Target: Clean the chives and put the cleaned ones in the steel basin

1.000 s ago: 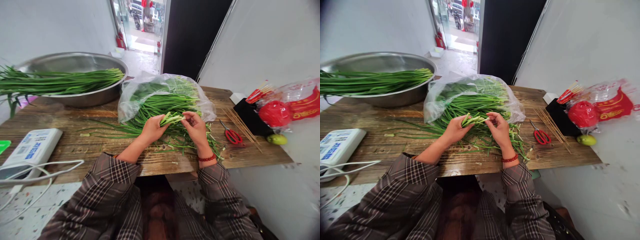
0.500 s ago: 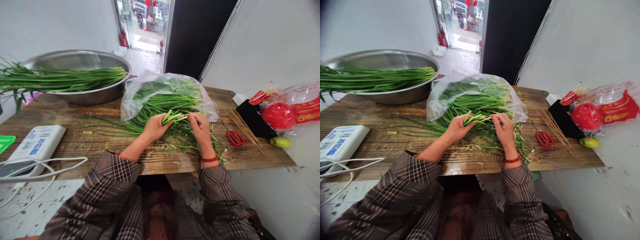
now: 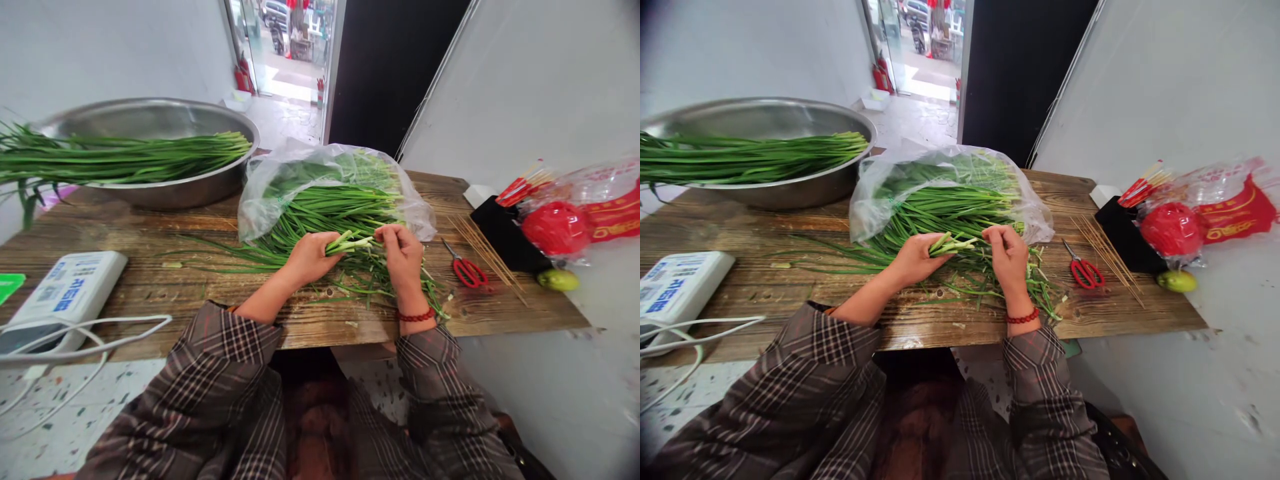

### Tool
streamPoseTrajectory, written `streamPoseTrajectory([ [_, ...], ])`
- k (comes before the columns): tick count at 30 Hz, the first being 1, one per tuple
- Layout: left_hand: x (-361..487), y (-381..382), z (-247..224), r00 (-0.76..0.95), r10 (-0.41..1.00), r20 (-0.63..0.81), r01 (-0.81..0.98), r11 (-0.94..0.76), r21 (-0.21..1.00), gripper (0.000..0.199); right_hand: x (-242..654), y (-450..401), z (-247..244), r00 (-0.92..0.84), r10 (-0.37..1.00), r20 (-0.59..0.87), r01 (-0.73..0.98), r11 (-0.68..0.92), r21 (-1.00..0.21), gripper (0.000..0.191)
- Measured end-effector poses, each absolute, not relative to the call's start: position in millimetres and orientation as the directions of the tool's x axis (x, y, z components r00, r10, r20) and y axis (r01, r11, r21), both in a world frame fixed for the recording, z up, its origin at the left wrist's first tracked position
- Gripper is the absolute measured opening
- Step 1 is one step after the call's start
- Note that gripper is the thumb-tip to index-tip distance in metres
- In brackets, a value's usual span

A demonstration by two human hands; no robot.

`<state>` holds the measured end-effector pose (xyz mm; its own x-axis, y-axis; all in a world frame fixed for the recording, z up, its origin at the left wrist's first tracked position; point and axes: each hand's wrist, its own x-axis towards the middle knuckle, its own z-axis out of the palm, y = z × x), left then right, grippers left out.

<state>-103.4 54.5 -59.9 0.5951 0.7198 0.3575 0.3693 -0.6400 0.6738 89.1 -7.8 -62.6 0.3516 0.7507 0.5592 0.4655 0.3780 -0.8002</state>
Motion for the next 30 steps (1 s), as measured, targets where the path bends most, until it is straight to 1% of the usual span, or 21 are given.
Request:
streamPoseTrajectory([
  [2, -104, 55, -59, 0.527, 0.763, 0.375, 0.370, -0.603, 0.707, 0.010, 95, -5, -67, 0.447, 0.711, 0.543, 0.473, 0.328, -0.818, 0.031],
  [3, -104, 55, -59, 0.484, 0.783, 0.391, 0.366, -0.587, 0.722, 0.010, 98, -3, -69, 0.451, 0.708, 0.544, 0.504, 0.301, -0.810, 0.033],
  [5, -105, 56, -57, 0.396, 0.816, 0.422, 0.369, -0.562, 0.740, 0.013, 103, -1, -73, 0.379, 0.748, 0.544, 0.602, 0.248, -0.759, 0.037],
  [6, -105, 56, -55, 0.354, 0.828, 0.434, 0.375, -0.551, 0.746, 0.015, 104, 0, -74, 0.324, 0.776, 0.541, 0.659, 0.225, -0.718, 0.037],
  [8, -105, 57, -54, 0.293, 0.844, 0.449, 0.385, -0.534, 0.753, 0.018, 106, 0, -77, 0.224, 0.823, 0.522, 0.773, 0.177, -0.610, 0.031],
  [11, -105, 57, -53, 0.261, 0.849, 0.459, 0.361, -0.527, 0.770, 0.019, 107, 1, -80, 0.149, 0.864, 0.482, 0.895, 0.090, -0.437, 0.020],
  [13, -105, 57, -53, 0.251, 0.851, 0.462, 0.352, -0.524, 0.775, 0.018, 107, 0, -80, 0.136, 0.877, 0.461, 0.929, 0.049, -0.367, 0.020],
  [15, -105, 56, -53, 0.241, 0.854, 0.462, 0.350, -0.520, 0.779, 0.017, 106, 0, -81, 0.130, 0.875, 0.467, 0.943, 0.037, -0.332, 0.020],
  [19, -105, 55, -52, 0.249, 0.846, 0.472, 0.346, -0.533, 0.772, 0.016, 105, 0, -81, 0.135, 0.851, 0.508, 0.946, 0.042, -0.321, 0.017],
  [22, -105, 56, -54, 0.255, 0.826, 0.503, 0.341, -0.564, 0.753, 0.016, 105, 1, -81, 0.149, 0.828, 0.541, 0.925, 0.077, -0.372, 0.012],
  [26, -106, 57, -56, 0.225, 0.805, 0.549, 0.362, -0.592, 0.720, 0.015, 102, 0, -75, 0.131, 0.759, 0.638, 0.811, 0.288, -0.510, 0.009],
  [28, -106, 57, -56, 0.231, 0.784, 0.577, 0.333, -0.621, 0.710, 0.013, 99, -2, -70, 0.106, 0.729, 0.676, 0.760, 0.379, -0.528, 0.008],
  [30, -105, 57, -56, 0.278, 0.760, 0.588, 0.286, -0.650, 0.704, 0.014, 94, -4, -65, 0.073, 0.721, 0.689, 0.730, 0.433, -0.530, 0.008],
])
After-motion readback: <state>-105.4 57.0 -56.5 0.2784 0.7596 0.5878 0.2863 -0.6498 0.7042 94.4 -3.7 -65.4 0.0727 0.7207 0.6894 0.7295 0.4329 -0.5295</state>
